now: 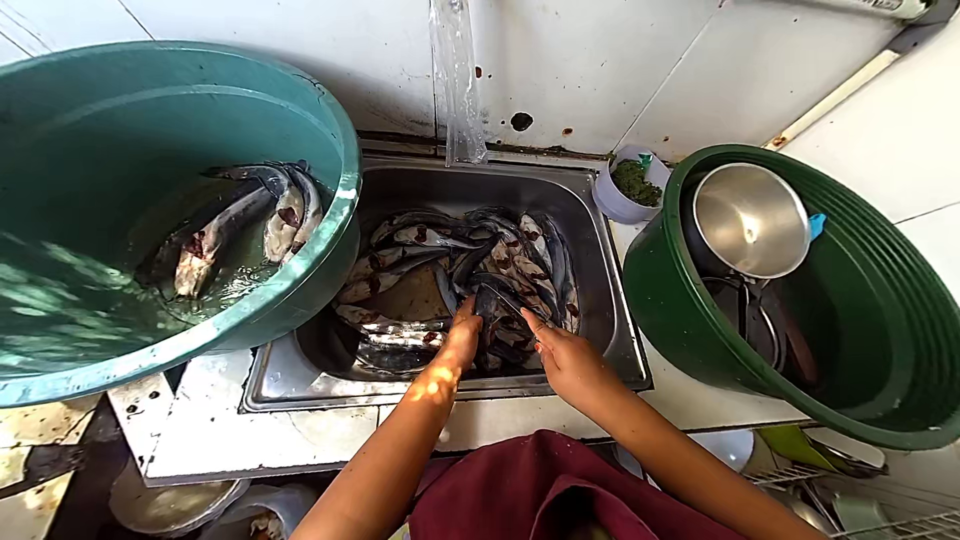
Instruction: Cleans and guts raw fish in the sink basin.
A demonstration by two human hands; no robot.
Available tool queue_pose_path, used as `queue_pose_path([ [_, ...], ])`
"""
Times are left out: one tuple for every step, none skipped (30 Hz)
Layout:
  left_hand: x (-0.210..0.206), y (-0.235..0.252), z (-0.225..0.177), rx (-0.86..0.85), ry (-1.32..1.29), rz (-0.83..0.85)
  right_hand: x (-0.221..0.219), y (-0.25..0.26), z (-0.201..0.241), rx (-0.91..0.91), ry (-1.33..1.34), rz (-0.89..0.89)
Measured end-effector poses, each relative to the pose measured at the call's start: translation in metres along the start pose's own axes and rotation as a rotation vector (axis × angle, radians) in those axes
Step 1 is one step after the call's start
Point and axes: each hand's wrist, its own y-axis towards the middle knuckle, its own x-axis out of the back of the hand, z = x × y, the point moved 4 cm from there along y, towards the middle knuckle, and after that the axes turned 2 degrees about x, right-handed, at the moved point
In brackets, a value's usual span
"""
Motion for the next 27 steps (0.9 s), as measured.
queue_pose_path([
  [0.000, 0.000, -0.001, -0.024, 0.038, 0.001, -0.001, -0.001, 0.000, 0.004, -0.011, 0.000],
  [0.001, 0.000, -0.001, -0.047, 0.075, 0.004, -0.002, -0.002, 0.000, 0.004, -0.025, 0.004],
  [0.001, 0.000, -0.002, -0.062, 0.105, 0.004, -0.003, -0.004, 0.000, 0.001, -0.041, 0.003],
  [0.001, 0.000, -0.003, -0.070, 0.133, 0.007, -0.005, -0.005, 0.001, -0.009, -0.054, -0.005],
  [0.000, -0.001, -0.004, -0.071, 0.165, 0.015, -0.006, -0.006, 0.004, -0.020, -0.063, -0.016],
  [-0.001, -0.002, -0.005, -0.072, 0.201, 0.031, -0.007, -0.005, 0.008, -0.032, -0.072, -0.020],
  [-0.004, -0.003, -0.006, -0.079, 0.241, 0.047, -0.007, -0.002, 0.014, -0.037, -0.078, -0.021],
  [-0.005, -0.004, -0.006, -0.094, 0.279, 0.065, -0.007, 0.005, 0.020, -0.040, -0.081, -0.021],
  [-0.007, -0.005, -0.006, -0.110, 0.303, 0.080, -0.007, 0.014, 0.025, -0.043, -0.079, -0.025],
  [-0.007, -0.004, -0.005, -0.126, 0.307, 0.085, -0.007, 0.024, 0.029, -0.043, -0.078, -0.035],
  [-0.006, -0.003, -0.005, -0.136, 0.290, 0.076, -0.006, 0.035, 0.033, -0.041, -0.079, -0.041],
  [-0.005, -0.003, -0.004, -0.141, 0.250, 0.056, -0.006, 0.043, 0.036, -0.035, -0.086, -0.041],
  [-0.003, -0.002, -0.004, -0.147, 0.199, 0.033, -0.007, 0.047, 0.038, -0.026, -0.093, -0.043],
  [-0.001, -0.002, -0.005, -0.152, 0.152, 0.018, -0.009, 0.047, 0.038, -0.012, -0.093, -0.052],
  [0.001, -0.003, -0.006, -0.152, 0.112, 0.015, -0.011, 0.043, 0.037, 0.004, -0.091, -0.064],
  [0.001, -0.004, -0.006, -0.142, 0.075, 0.012, -0.013, 0.035, 0.034, 0.012, -0.091, -0.069],
  [0.001, -0.005, -0.007, -0.128, 0.037, -0.002, -0.014, 0.025, 0.031, 0.022, -0.098, -0.070],
  [0.000, -0.005, -0.007, -0.113, -0.002, -0.019, -0.015, 0.014, 0.028, 0.028, -0.110, -0.069],
  [0.000, -0.005, -0.008, -0.099, -0.036, -0.028, -0.014, 0.006, 0.026, 0.029, -0.117, -0.066],
  [0.000, -0.004, -0.009, -0.092, -0.031, -0.033, -0.013, 0.001, 0.025, 0.016, -0.123, -0.049],
  [0.000, -0.005, -0.009, -0.091, 0.018, -0.030, -0.012, 0.000, 0.026, 0.003, -0.127, -0.035],
  [-0.001, -0.005, -0.009, -0.102, 0.078, -0.023, -0.010, 0.005, 0.029, -0.007, -0.129, -0.026],
  [-0.002, -0.005, -0.008, -0.121, 0.136, -0.014, -0.008, 0.014, 0.033, -0.015, -0.123, -0.022],
  [-0.003, -0.004, -0.007, -0.150, 0.196, 0.004, -0.007, 0.027, 0.037, -0.019, -0.111, -0.028],
  [-0.004, -0.004, -0.007, -0.179, 0.243, 0.029, -0.006, 0.041, 0.042, -0.024, -0.098, -0.034],
  [-0.005, -0.004, -0.006, -0.203, 0.271, 0.047, -0.005, 0.053, 0.046, -0.033, -0.087, -0.031],
  [-0.006, -0.005, -0.006, -0.208, 0.268, 0.051, -0.005, 0.063, 0.048, -0.034, -0.072, -0.031],
])
